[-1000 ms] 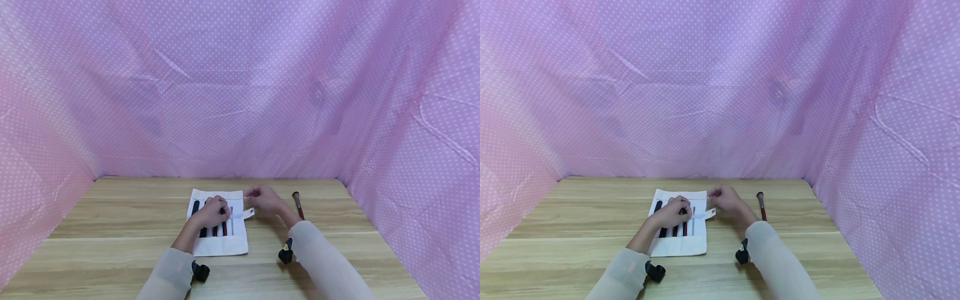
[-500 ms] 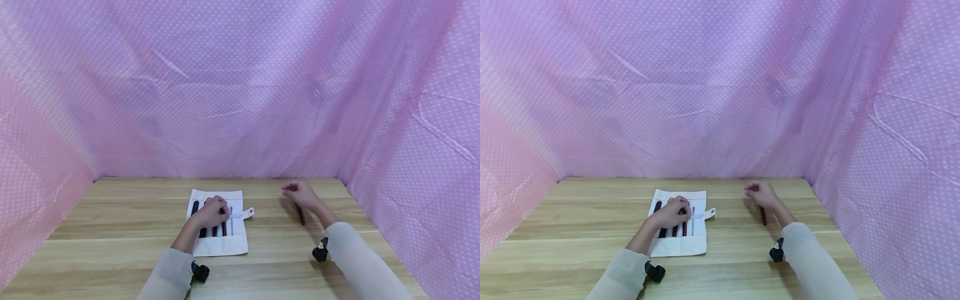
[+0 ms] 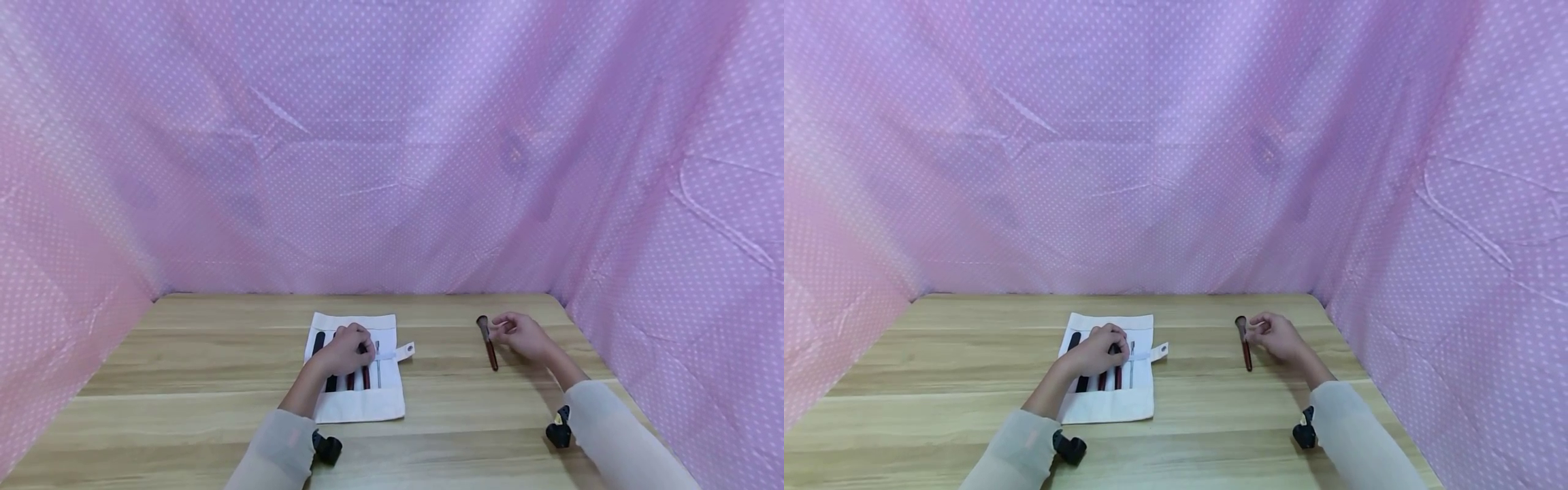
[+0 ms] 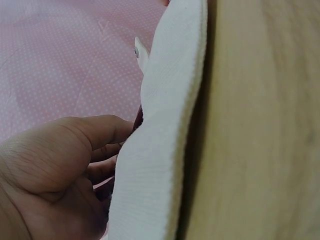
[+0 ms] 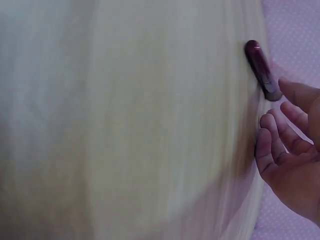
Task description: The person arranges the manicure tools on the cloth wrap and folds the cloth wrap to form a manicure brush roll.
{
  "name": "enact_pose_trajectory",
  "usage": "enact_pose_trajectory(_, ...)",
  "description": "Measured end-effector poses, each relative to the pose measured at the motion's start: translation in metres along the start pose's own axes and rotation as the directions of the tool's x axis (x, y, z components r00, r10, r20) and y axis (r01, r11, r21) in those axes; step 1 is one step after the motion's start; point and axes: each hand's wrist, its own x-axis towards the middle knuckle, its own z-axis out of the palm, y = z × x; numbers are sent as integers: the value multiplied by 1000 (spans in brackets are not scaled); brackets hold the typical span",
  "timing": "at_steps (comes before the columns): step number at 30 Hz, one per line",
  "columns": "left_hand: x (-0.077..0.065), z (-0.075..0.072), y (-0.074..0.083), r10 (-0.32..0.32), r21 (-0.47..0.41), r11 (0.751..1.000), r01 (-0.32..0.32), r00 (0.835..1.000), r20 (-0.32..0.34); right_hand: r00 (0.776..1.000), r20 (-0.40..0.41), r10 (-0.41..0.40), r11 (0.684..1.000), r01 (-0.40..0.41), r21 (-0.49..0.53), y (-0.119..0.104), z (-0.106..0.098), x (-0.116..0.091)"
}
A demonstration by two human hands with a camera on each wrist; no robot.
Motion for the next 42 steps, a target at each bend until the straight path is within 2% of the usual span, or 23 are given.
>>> enact_pose_trajectory(9,1,-2,0,-1,-13,1000,1,1000,2,999,3,-41,998,41,-47,-2,13,6)
enact_pose_trajectory(20,0,-2,2,-19,8,1000,19,1000,2,996,-27,-87,996,86,-38,-10,25,13)
enact_pose_trajectory(27,1,-1,4,-27,36,999,27,1000,10,993,-17,-120,992,120,-27,-8,27,16)
enact_pose_trajectory(37,4,-3,9,-3,22,1000,3,1000,-3,995,0,-100,995,100,-8,-14,29,19)
enact_pose_trajectory(40,6,-4,12,3,15,1000,-3,1000,-12,997,-5,-71,997,71,13,-21,31,22)
enact_pose_trajectory(42,7,-4,15,38,17,999,-37,999,-26,998,-4,-63,997,63,36,-26,34,25)
